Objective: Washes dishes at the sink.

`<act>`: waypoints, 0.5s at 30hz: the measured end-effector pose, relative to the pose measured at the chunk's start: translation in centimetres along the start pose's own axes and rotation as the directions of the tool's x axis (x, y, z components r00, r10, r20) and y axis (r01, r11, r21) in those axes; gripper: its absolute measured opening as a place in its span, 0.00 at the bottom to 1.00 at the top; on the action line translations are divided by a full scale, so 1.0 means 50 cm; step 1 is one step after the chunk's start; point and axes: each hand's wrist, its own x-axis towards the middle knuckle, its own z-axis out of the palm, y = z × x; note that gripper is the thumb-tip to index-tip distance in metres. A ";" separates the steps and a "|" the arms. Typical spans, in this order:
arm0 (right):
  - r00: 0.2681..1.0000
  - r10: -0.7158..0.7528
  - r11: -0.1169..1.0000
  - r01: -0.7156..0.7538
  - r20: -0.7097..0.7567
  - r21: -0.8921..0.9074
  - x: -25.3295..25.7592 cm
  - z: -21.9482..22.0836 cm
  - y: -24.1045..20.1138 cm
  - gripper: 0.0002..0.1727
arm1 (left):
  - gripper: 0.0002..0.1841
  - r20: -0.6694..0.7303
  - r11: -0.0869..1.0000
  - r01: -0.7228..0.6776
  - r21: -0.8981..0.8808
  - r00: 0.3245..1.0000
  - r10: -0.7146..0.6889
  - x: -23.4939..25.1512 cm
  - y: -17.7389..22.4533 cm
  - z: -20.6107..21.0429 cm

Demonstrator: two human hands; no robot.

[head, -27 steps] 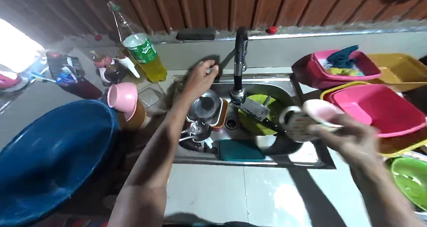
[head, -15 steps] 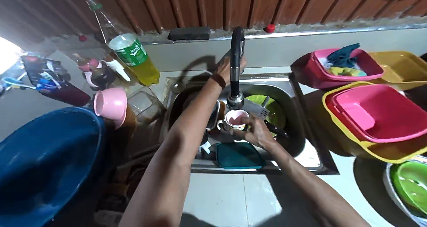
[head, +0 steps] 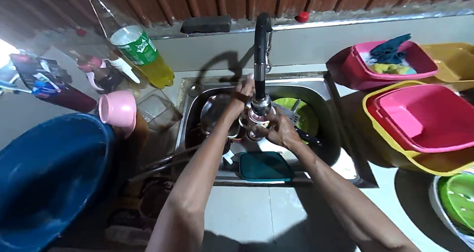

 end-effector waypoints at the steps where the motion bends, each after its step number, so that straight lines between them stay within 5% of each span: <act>1: 0.998 -0.060 0.997 0.060 -0.003 0.039 -0.006 -0.006 0.006 0.20 | 0.31 -0.002 1.000 0.015 0.016 1.000 -0.015 -0.047 -0.003 -0.006; 6: 0.996 -0.015 0.977 0.033 -0.085 0.209 -0.004 -0.013 0.036 0.19 | 0.25 0.016 0.961 0.266 0.079 0.963 -0.268 -0.171 -0.059 0.008; 9: 0.976 0.205 0.789 -0.118 -0.077 0.603 -0.004 0.010 0.022 0.10 | 0.24 0.095 0.890 0.331 -0.312 0.943 -0.318 -0.187 -0.103 0.031; 12: 0.931 0.360 0.548 -0.261 0.058 0.795 -0.009 0.035 0.018 0.17 | 0.22 0.165 0.674 0.490 -0.553 0.857 -0.488 -0.198 -0.072 0.053; 15: 0.927 0.302 0.695 -0.373 0.221 0.614 -0.007 0.014 0.020 0.22 | 0.24 0.064 0.637 0.579 -0.508 0.764 -0.643 -0.176 -0.072 0.040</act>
